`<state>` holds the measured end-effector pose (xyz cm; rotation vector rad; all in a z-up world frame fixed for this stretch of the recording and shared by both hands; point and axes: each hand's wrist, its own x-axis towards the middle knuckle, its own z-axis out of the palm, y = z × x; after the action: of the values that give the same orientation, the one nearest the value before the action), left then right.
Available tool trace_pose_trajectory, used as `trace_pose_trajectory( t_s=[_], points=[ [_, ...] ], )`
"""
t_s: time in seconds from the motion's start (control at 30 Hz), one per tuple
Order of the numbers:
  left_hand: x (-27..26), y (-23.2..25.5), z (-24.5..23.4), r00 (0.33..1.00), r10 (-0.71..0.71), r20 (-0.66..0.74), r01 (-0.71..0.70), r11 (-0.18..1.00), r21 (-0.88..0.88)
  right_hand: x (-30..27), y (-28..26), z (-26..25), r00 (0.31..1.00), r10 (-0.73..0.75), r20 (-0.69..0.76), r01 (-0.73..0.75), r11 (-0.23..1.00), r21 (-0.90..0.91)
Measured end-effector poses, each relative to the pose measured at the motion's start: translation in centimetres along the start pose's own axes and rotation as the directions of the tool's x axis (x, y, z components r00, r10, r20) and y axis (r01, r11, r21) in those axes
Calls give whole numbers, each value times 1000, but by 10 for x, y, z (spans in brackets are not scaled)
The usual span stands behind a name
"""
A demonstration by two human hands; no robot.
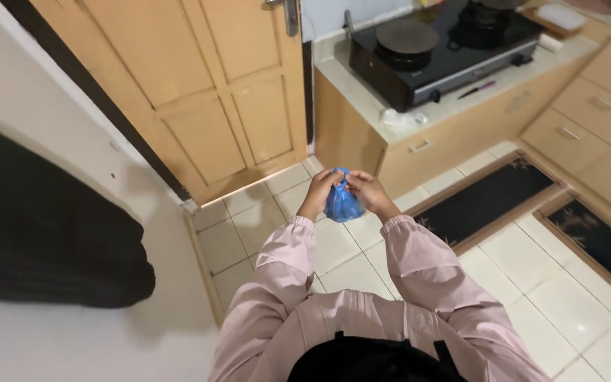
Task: The recorder carries a small plastic bag through a house and outdoors to dispose of it in a trash bin.
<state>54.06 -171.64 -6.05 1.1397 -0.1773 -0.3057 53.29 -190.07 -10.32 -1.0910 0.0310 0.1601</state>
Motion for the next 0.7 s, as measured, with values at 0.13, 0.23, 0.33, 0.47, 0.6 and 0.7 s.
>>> trace_pose_trajectory(
  t_s=[0.13,0.23,0.33,0.47,0.6,0.7],
  points=[
    [59,5,-31,998,60,-28,-61,997,-54,48,-32,28,996,40,77,-38,999,-34],
    [90,20,-48,996,50,-75,-52,998,-22,97,-41,34,994,69,83,-67,997,-34],
    [118,31,-66,991,108,-76,-112,993,-44,146,-47,39,987,81,139,-76,996,-40],
    [169,44,-93,979,110,-173,-122,991,-61,226,-62,45,990,67,124,-65,998,-24],
    [222,75,-115,954,181,-238,-195,980,-37,323,-87,50,990,47,132,-44,999,-26],
    [278,72,-150,927,253,-277,-281,958,-65,400,-96,48,988,112,104,-108,993,-36]
  ],
)
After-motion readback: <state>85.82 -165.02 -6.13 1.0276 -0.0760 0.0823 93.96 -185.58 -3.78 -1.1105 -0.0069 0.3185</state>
